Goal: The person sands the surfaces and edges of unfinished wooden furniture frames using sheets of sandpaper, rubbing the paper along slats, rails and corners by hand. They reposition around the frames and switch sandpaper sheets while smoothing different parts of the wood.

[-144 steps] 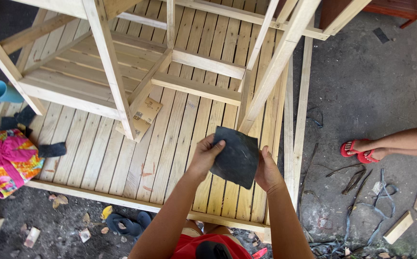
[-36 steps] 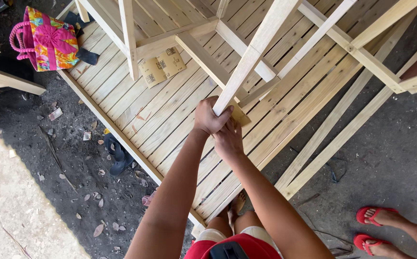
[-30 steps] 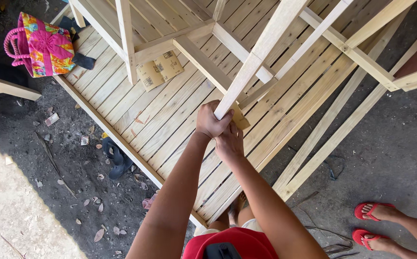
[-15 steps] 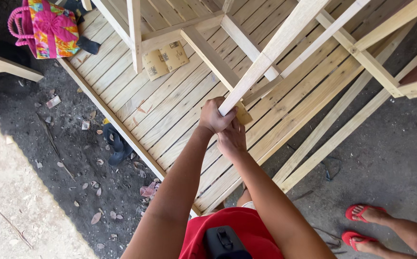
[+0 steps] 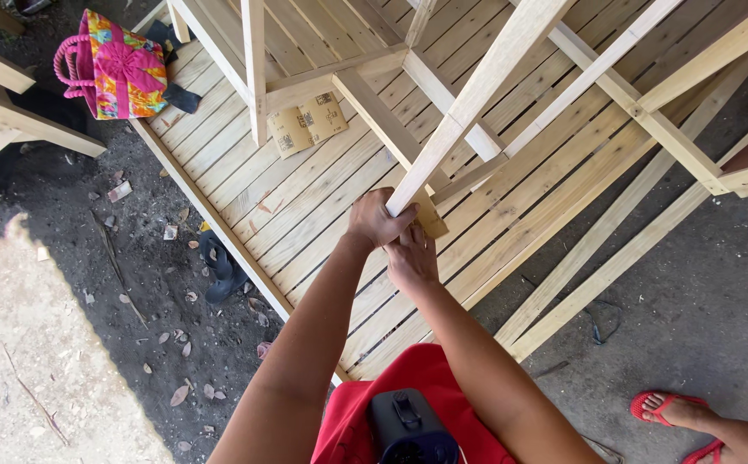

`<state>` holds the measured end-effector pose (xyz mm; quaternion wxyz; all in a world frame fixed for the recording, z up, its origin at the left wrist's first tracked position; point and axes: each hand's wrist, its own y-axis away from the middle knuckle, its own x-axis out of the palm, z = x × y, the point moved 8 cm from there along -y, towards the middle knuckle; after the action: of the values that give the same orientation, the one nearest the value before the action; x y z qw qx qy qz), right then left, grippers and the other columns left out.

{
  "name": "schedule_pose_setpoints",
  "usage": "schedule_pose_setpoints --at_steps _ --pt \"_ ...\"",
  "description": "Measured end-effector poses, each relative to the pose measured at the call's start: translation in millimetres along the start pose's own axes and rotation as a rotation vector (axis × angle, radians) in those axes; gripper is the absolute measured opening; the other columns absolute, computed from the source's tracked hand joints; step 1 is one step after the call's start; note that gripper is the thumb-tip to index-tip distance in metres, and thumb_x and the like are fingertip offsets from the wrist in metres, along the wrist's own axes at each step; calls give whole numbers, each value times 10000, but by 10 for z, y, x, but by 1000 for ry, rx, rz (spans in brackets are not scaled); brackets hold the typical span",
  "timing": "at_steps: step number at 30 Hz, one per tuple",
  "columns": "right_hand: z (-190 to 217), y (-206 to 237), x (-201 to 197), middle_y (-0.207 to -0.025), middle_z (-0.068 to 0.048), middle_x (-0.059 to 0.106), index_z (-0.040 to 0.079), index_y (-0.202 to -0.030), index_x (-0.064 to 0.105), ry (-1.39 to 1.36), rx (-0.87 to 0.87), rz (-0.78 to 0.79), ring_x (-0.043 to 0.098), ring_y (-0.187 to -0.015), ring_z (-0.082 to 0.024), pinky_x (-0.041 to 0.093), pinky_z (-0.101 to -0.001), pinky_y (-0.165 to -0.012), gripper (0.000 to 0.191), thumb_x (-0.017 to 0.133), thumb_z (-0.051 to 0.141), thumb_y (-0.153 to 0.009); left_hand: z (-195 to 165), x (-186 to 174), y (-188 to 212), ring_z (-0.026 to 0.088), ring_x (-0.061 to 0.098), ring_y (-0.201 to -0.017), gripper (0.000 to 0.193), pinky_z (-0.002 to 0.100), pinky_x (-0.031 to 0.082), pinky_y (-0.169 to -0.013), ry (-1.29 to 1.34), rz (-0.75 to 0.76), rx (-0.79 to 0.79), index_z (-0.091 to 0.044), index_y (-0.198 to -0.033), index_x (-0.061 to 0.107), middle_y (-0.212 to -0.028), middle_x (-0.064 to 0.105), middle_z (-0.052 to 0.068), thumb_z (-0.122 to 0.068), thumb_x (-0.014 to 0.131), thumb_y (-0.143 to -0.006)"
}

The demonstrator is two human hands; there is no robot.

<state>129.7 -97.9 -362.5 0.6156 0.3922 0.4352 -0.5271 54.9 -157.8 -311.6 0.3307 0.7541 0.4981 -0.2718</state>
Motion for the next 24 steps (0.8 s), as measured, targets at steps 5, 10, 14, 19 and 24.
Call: schedule_pose_setpoints --at_steps 5,10,14,19,24 --pt "-50 -50 249 -1496 -95 452 136 -1433 574 -12 26 179 356 -1460 -309 355 -538 -1099 533 608 128 -901 -73 -40 10 296 713 -975 479 457 549 -851 -165 5 -47 -146 -966 787 -1026 705 99 -566 631 -798" --pt "-396 -140 146 -1552 -156 401 79 -1471 523 166 7 87 436 -1374 -373 467 -490 -1031 587 620 160 -897 9 -150 138 309 697 -980 714 469 560 -809 -118 -4 -85 -101 -1182 682 -1139 634 148 -676 728 -761" --pt "-746 -228 105 -1411 -136 468 118 -1489 497 94 210 100 503 -1196 -375 483 -542 -945 604 605 118 -895 299 -382 440 255 717 -1022 577 406 592 -830 221 -166 -1 -94 -1177 719 -1194 673 125 -547 767 -823" --pt "-230 -87 143 -1307 -162 538 155 -1334 654 -19 -134 -50 532 -1228 -351 531 -465 -809 428 611 145 -908 509 -224 663 227 771 -1013 397 353 592 -771 348 -284 27 -102 -1137 755 -1126 747 103 -407 751 -883" --pt "-106 126 242 -1114 -30 569 216 -1222 726 -14 -121 -115 548 -1080 -267 445 -471 -792 313 655 371 -960 470 -104 690 228 769 -886 357 340 582 -723 144 -370 2 -125 -1066 795 -987 790 68 -388 818 -825"
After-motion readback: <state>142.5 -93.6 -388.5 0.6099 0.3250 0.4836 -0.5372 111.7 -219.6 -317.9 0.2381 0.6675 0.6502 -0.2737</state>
